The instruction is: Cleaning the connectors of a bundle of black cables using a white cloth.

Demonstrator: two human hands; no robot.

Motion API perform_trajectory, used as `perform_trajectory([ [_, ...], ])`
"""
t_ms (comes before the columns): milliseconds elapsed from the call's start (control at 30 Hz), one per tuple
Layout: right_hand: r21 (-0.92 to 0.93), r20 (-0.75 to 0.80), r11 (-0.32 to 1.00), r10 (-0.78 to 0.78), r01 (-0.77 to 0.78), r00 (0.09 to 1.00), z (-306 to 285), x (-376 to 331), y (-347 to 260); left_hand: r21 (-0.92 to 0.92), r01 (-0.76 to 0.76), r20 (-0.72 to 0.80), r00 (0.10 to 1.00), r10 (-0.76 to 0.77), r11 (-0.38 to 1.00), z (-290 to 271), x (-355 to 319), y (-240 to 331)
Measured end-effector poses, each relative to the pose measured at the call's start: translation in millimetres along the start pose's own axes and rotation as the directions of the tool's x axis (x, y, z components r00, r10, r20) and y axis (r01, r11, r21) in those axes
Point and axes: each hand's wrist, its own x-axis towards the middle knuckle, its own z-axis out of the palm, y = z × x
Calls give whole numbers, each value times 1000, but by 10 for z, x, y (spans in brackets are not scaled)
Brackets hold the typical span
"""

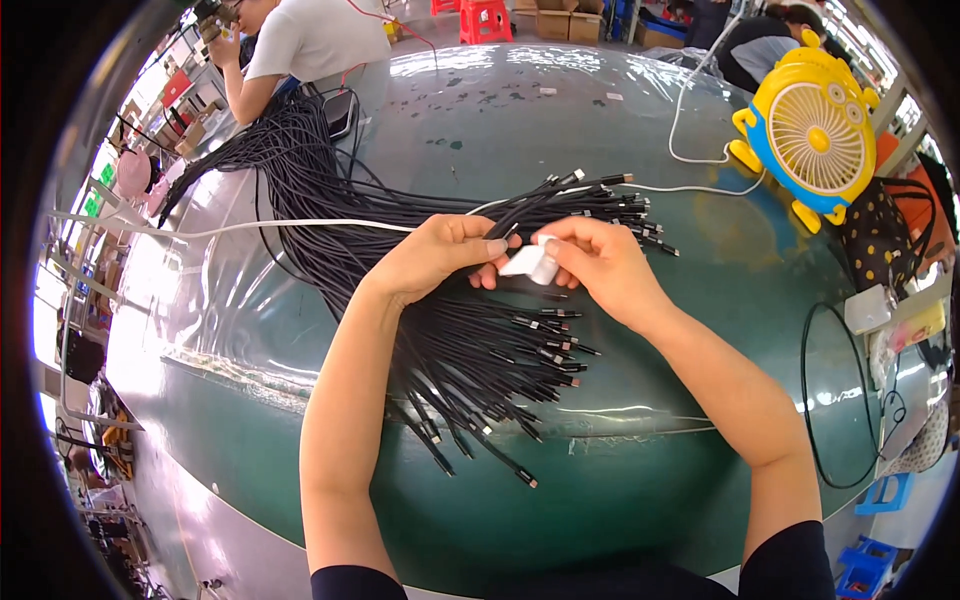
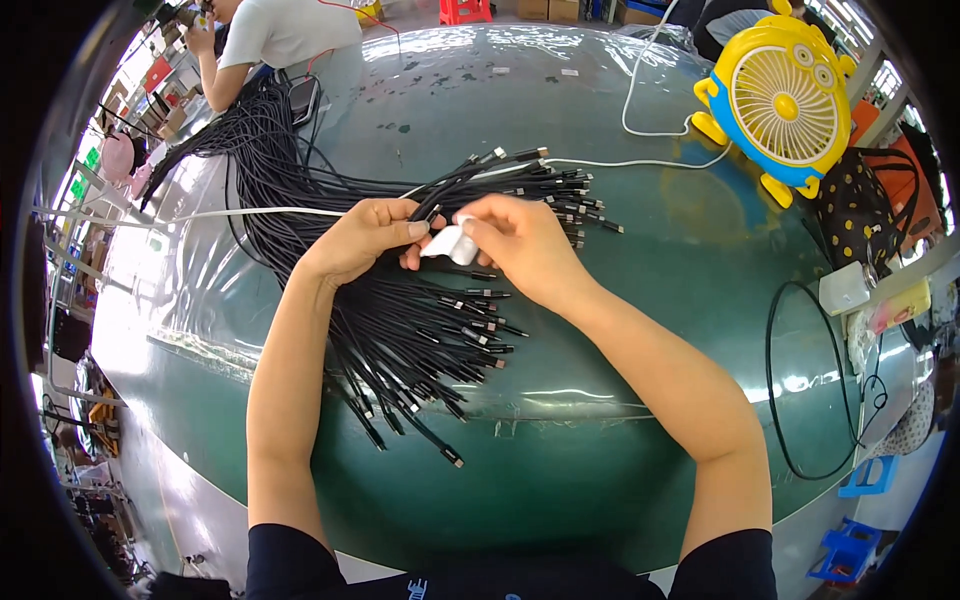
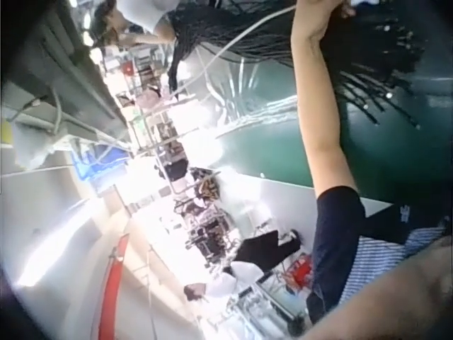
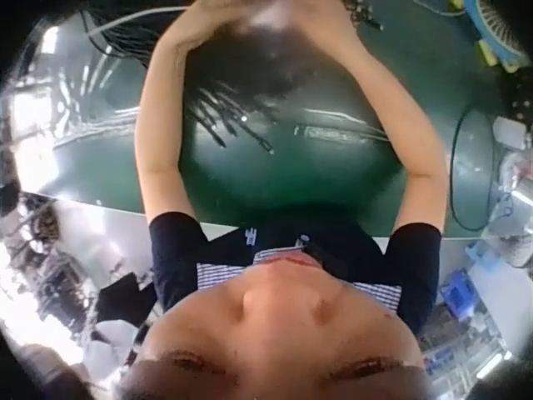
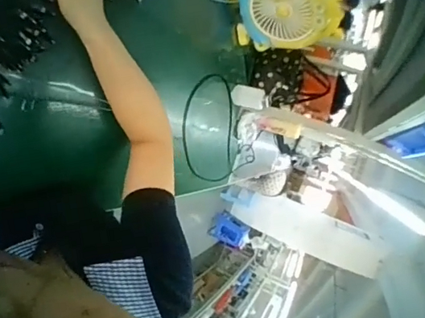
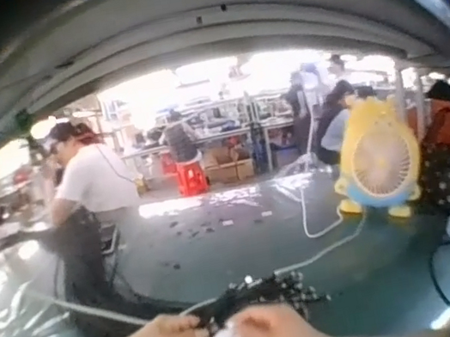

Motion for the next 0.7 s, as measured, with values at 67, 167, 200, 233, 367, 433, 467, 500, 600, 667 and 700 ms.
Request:
perform_trajectory([
  [67,107,-86,993,-47,56,995,105,110,0,13,-8,7,1000,8,1000,-50,28,-33],
  [167,85,-85,995,-36,44,996,184,236,49,64,-5,24,1000,3,998,-57,20,-30],
  [200,32,-93,998,-41,45,995,199,259,69,55,-6,22,1000,5,998,-75,27,-49],
  [233,2,-100,999,-51,52,994,194,254,66,79,-25,37,999,22,997,-98,39,-64],
  [367,-7,-119,997,70,-71,990,163,235,-24,204,-20,-12,1000,23,979,-66,40,-4],
  [433,-1,-105,999,51,-51,993,114,231,10,256,28,-92,996,-5,966,-12,33,50],
  [467,13,-92,999,33,-32,995,116,235,26,254,27,-94,996,-3,967,-24,34,28],
  [500,11,-90,999,33,-32,995,133,223,29,233,29,-96,995,-7,972,-41,44,4],
  [600,78,-95,994,-67,74,993,203,170,4,179,33,-112,994,-12,983,-27,27,-8],
  [667,76,-101,993,-83,91,991,217,165,-4,147,32,-124,992,-14,989,-21,21,-11],
  [700,73,-102,993,-84,92,991,217,168,-4,147,28,-115,993,-11,989,-33,22,-26],
])
